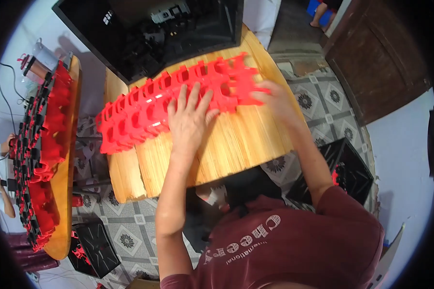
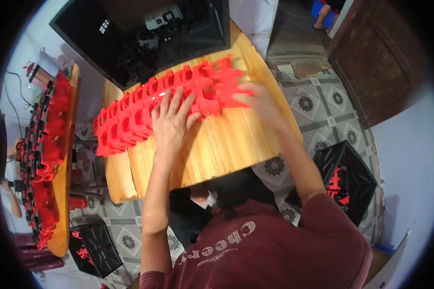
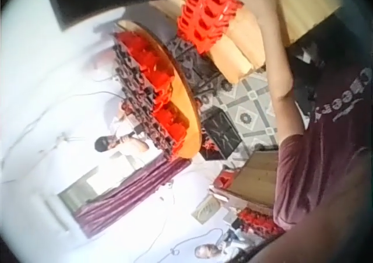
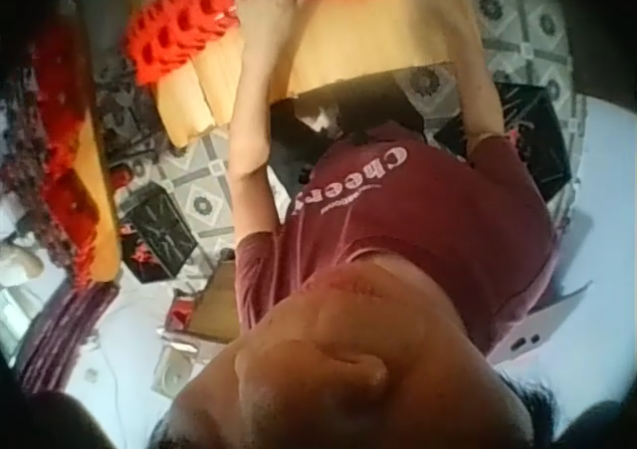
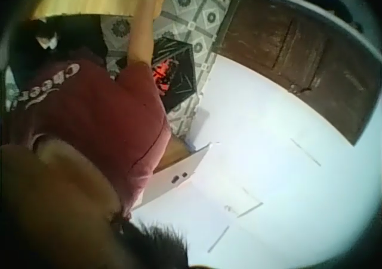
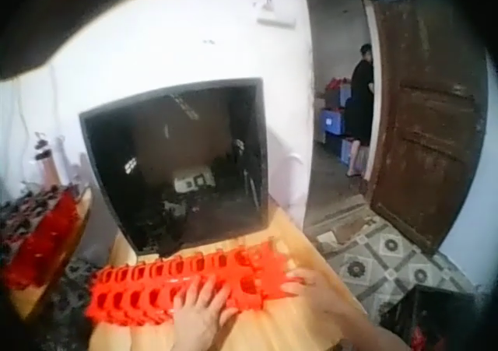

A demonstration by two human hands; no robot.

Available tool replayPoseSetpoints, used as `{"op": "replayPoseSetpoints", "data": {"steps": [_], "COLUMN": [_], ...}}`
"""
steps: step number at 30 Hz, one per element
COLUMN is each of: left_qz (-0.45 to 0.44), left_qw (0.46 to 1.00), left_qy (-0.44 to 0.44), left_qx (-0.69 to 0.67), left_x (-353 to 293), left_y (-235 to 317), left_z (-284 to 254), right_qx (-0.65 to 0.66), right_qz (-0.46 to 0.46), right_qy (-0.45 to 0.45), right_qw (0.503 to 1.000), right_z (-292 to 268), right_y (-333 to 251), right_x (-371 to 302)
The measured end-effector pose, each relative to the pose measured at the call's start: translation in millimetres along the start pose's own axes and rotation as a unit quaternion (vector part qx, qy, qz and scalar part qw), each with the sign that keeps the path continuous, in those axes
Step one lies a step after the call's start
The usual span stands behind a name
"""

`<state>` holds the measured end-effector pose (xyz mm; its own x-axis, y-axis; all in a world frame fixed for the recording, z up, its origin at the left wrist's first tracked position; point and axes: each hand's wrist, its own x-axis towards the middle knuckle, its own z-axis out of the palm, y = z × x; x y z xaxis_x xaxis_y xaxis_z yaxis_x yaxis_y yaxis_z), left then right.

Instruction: The person assembles red plastic components and black plastic components by hand on a wooden table.

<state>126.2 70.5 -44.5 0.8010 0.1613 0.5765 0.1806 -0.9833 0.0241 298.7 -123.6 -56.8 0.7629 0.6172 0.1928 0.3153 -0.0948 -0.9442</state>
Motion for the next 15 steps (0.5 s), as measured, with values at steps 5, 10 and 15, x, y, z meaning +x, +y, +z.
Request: {"op": "replayPoseSetpoints", "data": {"steps": [5,10,15], "left_qz": [-0.073,-0.328,-0.39], "left_qw": [0.984,0.552,0.434], "left_qy": [0.008,0.182,0.275], "left_qx": [-0.164,-0.744,-0.764], "left_x": [5,-12,-64], "left_y": [25,61,27], "left_z": [-20,-71,-87], "right_qx": [-0.071,-0.343,-0.09], "right_qz": [-0.074,-0.536,-0.357], "right_qy": [0.019,-0.222,-0.313], "right_qw": [0.995,0.739,0.875], "right_z": [-57,25,101], "right_y": [-54,-129,-147], "right_x": [-21,-27,129]}}
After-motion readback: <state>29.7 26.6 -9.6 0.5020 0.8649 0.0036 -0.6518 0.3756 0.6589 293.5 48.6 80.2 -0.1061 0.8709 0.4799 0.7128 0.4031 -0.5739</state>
